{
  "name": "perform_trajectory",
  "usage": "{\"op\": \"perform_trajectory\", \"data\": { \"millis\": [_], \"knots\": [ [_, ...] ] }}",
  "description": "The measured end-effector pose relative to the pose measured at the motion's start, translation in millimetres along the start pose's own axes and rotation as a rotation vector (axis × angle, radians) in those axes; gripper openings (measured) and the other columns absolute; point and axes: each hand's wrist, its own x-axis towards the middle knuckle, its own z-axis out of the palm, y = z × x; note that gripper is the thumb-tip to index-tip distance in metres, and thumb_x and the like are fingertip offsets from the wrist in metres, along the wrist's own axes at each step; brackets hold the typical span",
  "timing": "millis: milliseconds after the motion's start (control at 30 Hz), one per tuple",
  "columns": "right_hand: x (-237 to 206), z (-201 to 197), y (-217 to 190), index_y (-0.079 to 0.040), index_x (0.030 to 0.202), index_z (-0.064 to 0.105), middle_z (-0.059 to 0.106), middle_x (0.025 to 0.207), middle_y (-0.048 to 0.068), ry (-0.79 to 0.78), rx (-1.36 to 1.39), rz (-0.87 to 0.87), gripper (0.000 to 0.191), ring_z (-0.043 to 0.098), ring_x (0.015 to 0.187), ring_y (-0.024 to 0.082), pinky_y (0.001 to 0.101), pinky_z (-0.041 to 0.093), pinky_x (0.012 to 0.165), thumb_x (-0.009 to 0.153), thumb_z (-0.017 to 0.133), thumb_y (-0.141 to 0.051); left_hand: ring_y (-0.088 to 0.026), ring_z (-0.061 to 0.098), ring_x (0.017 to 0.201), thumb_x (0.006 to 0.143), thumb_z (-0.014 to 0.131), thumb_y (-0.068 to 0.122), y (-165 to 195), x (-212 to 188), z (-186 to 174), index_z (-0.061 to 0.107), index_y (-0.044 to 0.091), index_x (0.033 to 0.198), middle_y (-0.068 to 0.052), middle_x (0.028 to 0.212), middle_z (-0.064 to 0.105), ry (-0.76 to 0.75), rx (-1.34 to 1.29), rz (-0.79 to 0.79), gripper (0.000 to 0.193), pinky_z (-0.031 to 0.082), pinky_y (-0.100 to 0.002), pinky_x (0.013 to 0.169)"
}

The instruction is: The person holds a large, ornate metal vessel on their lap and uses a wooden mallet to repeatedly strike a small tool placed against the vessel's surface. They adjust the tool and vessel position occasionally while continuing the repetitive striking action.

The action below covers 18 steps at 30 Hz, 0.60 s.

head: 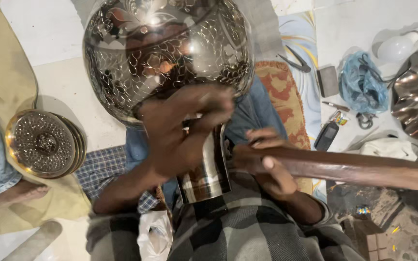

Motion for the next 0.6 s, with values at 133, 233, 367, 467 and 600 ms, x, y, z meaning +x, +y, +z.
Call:
{"op": "perform_trajectory", "data": {
  "millis": [133,233,367,467,600],
  "knots": [
    [-11.4,-15.9,16.4,-0.008,0.124,0.047,0.067,0.119,0.023,0.242,0.015,-0.086,0.027,0.064,0.106,0.028,0.0482,0.051,0.109,0.1,0.057,-0.003,-0.021,0.081,0.094,0.098,0.063,-0.009,-8.9,44.3,7.4,0.066,-0.001,0.129,-0.019,0.118,0.075,-0.376,0.213,0.018,0.032,0.068,-0.028,0.073],
    [-26.0,-27.8,28.3,-0.005,0.128,0.043,0.069,0.108,0.017,0.265,-0.133,-0.087,0.036,0.069,0.101,0.026,0.0414,0.058,0.099,0.099,0.056,0.011,-0.022,0.079,0.086,0.084,0.059,-0.015,-10.9,54.9,6.6,0.065,-0.002,0.132,-0.019,0.114,0.078,-0.535,0.385,0.09,0.05,0.063,-0.029,0.061],
    [-34.6,-47.6,38.4,-0.002,0.107,0.052,0.063,0.096,0.01,0.333,-0.517,0.017,0.026,0.066,0.09,0.016,0.0309,0.055,0.083,0.092,0.073,0.002,-0.021,0.074,0.075,0.086,0.058,-0.015,-13.1,53.9,0.9,0.065,0.005,0.137,-0.015,0.108,0.076,-0.6,0.686,0.217,0.055,0.063,-0.034,0.064],
    [-31.5,-55.8,43.6,-0.002,0.087,0.061,0.061,0.076,0.004,0.345,-0.78,0.132,0.027,0.056,0.069,0.008,0.0266,0.049,0.064,0.08,0.087,-0.006,-0.018,0.067,0.06,0.089,0.061,-0.01,-14.9,53.3,-3.6,0.067,0.006,0.138,-0.01,0.084,0.075,-0.682,0.744,0.166,0.051,0.059,-0.032,0.053],
    [-19.5,-55.2,44.6,0.0,0.095,0.066,0.062,0.08,0.001,0.325,-0.715,0.176,0.028,0.053,0.072,0.006,0.025,0.046,0.064,0.078,0.087,-0.008,-0.012,0.061,0.048,0.089,0.058,-0.013,-16.6,54.2,-3.4,0.069,0.008,0.131,-0.009,0.095,0.08,-0.74,0.829,0.235,0.047,0.053,-0.024,0.04]
  ]
}}
